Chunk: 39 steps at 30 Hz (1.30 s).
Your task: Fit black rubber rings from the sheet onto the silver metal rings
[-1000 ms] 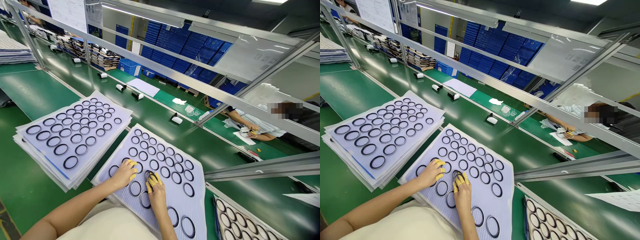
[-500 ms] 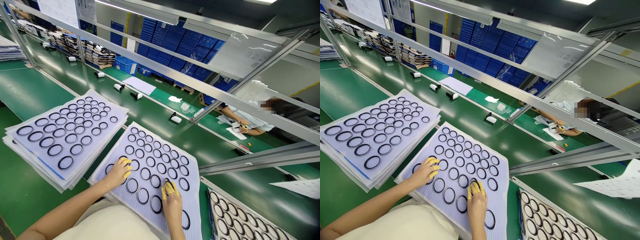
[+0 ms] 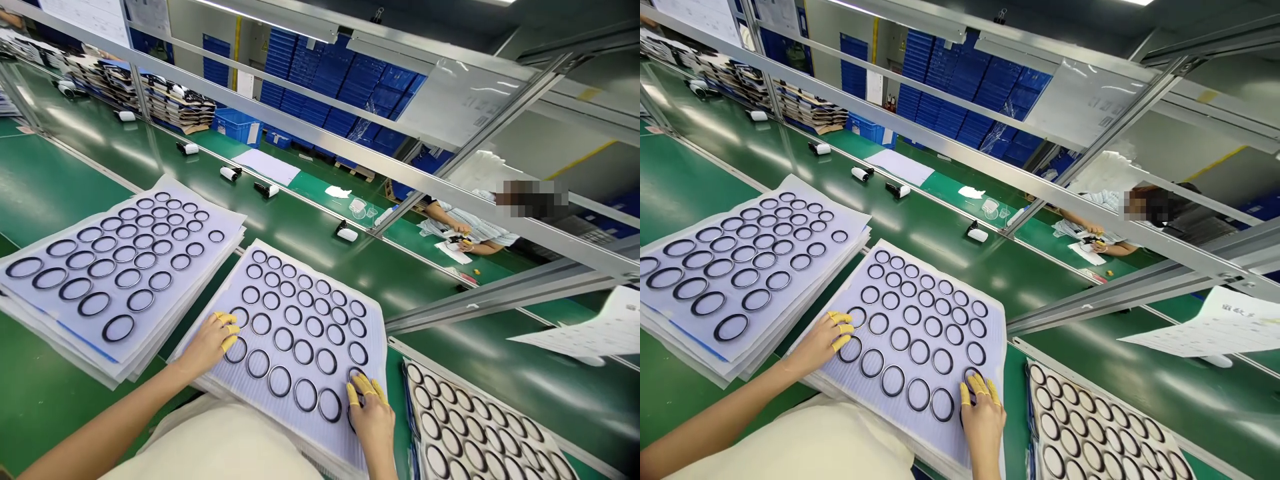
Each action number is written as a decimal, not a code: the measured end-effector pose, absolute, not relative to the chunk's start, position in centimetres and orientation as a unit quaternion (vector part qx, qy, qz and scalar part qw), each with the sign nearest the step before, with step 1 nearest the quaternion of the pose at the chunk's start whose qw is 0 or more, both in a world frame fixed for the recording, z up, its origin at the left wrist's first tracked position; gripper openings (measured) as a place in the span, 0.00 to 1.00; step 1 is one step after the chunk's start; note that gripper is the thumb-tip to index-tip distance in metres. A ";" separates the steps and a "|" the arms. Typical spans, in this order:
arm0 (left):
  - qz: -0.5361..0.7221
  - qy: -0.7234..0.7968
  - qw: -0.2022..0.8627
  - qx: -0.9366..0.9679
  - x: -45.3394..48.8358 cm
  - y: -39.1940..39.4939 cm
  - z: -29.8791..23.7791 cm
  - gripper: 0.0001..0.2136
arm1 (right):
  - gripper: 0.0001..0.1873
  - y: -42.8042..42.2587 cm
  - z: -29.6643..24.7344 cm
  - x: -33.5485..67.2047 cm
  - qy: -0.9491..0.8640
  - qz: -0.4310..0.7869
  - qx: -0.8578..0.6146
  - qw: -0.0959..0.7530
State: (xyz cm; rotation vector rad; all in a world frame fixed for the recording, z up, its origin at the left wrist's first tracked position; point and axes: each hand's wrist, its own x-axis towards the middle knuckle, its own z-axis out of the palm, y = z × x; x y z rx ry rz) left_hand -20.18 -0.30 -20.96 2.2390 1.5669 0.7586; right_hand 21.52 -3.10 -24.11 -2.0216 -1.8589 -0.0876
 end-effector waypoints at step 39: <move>0.364 0.243 0.881 0.179 -13.2 -4.0 -7.0 0.09 | 0.13 -10.1 -10.7 8.9 -0.048 0.683 -0.475 0.553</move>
